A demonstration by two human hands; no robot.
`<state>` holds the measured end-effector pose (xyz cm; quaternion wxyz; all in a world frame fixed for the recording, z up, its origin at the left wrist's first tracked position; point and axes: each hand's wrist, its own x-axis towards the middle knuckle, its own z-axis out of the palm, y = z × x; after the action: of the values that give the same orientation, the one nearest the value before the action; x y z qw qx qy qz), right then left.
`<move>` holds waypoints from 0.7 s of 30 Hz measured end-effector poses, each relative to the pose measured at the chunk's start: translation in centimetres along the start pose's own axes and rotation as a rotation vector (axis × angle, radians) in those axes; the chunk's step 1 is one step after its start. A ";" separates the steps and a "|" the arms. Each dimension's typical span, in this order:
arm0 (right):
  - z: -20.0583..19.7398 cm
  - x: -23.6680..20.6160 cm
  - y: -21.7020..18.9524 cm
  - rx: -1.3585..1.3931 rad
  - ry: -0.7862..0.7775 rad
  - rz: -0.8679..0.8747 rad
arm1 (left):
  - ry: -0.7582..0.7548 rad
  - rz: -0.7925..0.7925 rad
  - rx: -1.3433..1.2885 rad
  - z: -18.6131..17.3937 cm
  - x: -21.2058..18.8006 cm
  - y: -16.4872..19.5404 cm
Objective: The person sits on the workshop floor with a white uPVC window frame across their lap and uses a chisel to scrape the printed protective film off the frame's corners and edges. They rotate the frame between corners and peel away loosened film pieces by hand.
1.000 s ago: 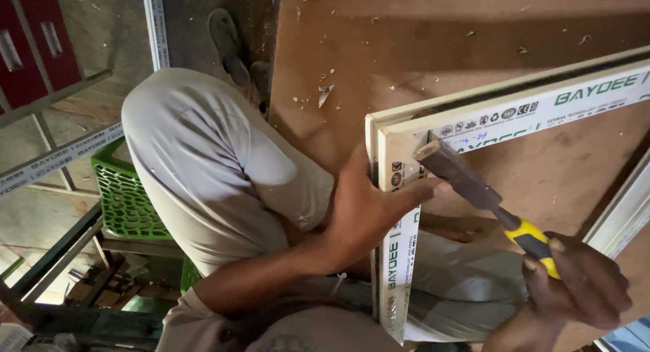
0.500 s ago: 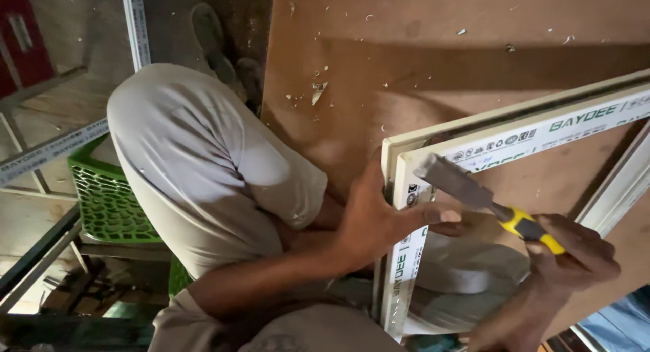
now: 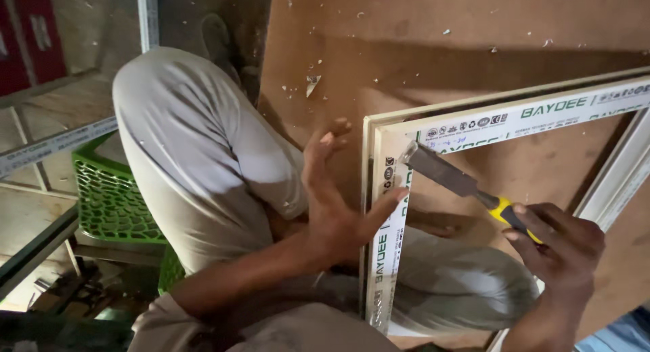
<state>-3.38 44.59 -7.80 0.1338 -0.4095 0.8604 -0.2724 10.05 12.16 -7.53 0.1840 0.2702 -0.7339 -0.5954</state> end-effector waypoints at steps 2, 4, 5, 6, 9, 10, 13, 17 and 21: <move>-0.2 0.4 0.2 -0.054 -0.004 -0.051 | -0.042 -0.172 -0.095 0.1 -0.2 0.2; -0.1 0.7 0.2 -0.138 0.004 -0.255 | -0.210 -0.669 -0.452 0.6 -0.2 0.3; 0.0 0.8 0.1 -0.181 0.014 -0.357 | -0.213 -0.680 -0.534 0.8 -0.1 0.3; 0.1 0.7 0.1 -0.117 0.008 -0.256 | -0.216 -0.690 -0.615 1.1 0.0 0.2; 0.4 0.2 -0.1 0.008 -0.019 -0.045 | -0.196 -0.765 -0.680 1.9 0.1 0.1; 0.5 0.0 -0.1 -0.004 -0.035 -0.049 | -0.185 -0.798 -0.674 2.0 0.0 0.1; 0.7 0.0 -0.4 0.008 -0.046 -0.041 | -0.169 -0.751 -0.564 2.2 -0.1 0.0; 1.4 1.5 -2.5 -0.011 -0.016 -0.009 | -0.162 -0.755 -0.548 2.4 -0.3 0.1; 3.1 2.8 -4.9 0.024 -0.003 -0.055 | -0.197 -0.672 -0.451 3.5 -1.4 0.9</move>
<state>-0.67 38.73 -7.51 0.1321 -0.4319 0.8453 -0.2856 8.89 15.83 -7.40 -0.0372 0.3893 -0.4703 -0.7911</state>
